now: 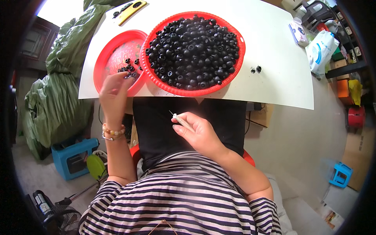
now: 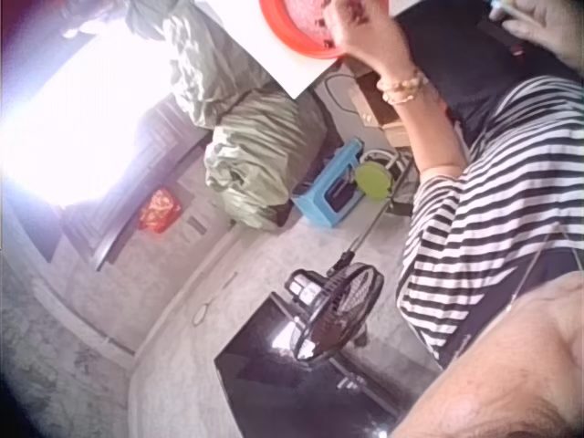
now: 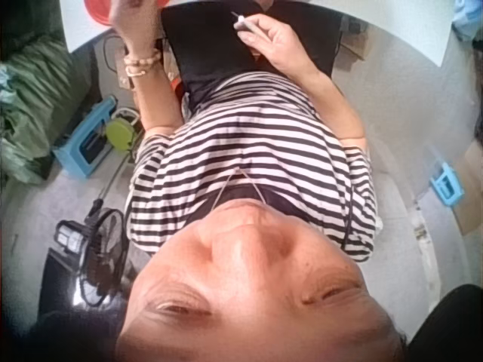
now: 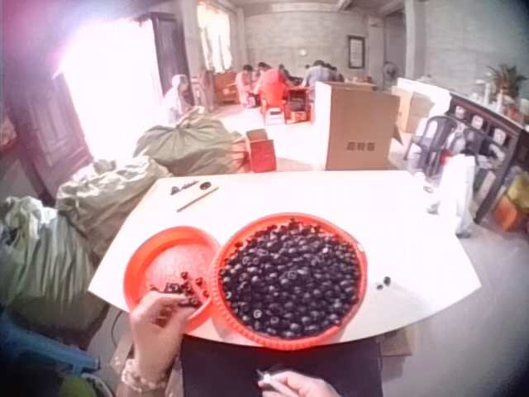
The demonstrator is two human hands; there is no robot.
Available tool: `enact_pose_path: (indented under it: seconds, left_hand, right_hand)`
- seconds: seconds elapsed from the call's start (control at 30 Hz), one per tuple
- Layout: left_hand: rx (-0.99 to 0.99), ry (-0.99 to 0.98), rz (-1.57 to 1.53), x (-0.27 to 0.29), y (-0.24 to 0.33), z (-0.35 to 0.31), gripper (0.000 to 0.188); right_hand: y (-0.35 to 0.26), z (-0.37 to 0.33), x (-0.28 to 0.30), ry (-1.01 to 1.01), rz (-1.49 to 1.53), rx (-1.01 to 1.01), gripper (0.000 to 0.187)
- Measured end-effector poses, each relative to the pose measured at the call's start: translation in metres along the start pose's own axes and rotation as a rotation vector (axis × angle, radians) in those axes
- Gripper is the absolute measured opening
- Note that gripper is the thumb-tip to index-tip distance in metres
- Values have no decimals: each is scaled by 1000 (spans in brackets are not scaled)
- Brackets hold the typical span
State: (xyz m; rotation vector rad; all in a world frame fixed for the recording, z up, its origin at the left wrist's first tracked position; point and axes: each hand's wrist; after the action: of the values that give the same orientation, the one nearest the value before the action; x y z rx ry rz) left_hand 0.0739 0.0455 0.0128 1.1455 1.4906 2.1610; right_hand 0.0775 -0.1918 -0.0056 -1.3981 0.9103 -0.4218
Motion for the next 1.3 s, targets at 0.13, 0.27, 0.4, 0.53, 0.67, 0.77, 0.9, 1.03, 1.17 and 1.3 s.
enact_pose_path:
  seconds: [0.13, 0.27, 0.4, 0.53, 0.67, 0.77, 0.9, 1.03, 1.17, 1.3]
  left_hand:
    - [-384, -164, 153, -24, 34, -9, 15]
    - [-415, -223, 286, -42, 47, -8, 16]
    - [-370, -292, 361, -44, 51, -4, 15]
    - [-358, -295, 414, -48, 54, -3, 12]
    - [-350, -292, 413, -50, 54, -3, 11]
    - [-381, -283, 394, -49, 52, -2, 13]
    - [-394, -268, 354, -48, 50, -2, 14]
    - [-419, -224, 299, -50, 46, -4, 15]
    - [-379, -213, 206, -48, 46, -5, 13]
    - [15, -481, -169, -33, 50, -10, 11]
  right_hand:
    - [-2, 2, -3, -31, -98, -5, 18]
    - [0, -2, 0, -21, -121, -3, 18]
    - [-2, -4, 2, -27, -149, -31, 19]
    - [8, -6, 1, -37, -122, -24, 19]
    - [7, -7, 0, -42, -127, -21, 19]
    - [9, -9, 2, -51, -118, -48, 19]
    - [9, -8, 2, -98, -145, -96, 19]
    - [7, -8, 0, -101, -161, -132, 19]
    - [10, -8, 0, -96, -132, -117, 20]
    - [13, -9, 1, -44, -91, -92, 18]
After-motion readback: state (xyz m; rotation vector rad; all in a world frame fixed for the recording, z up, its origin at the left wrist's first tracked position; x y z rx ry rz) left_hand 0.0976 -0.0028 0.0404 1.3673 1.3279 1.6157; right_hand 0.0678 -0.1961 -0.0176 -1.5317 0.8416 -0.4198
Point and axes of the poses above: each hand's wrist, its own z-axis towards the middle knuckle, its own x-axis out of the back of the hand, y = z × x, and after that the axes turned 15 degrees about x, right-handed
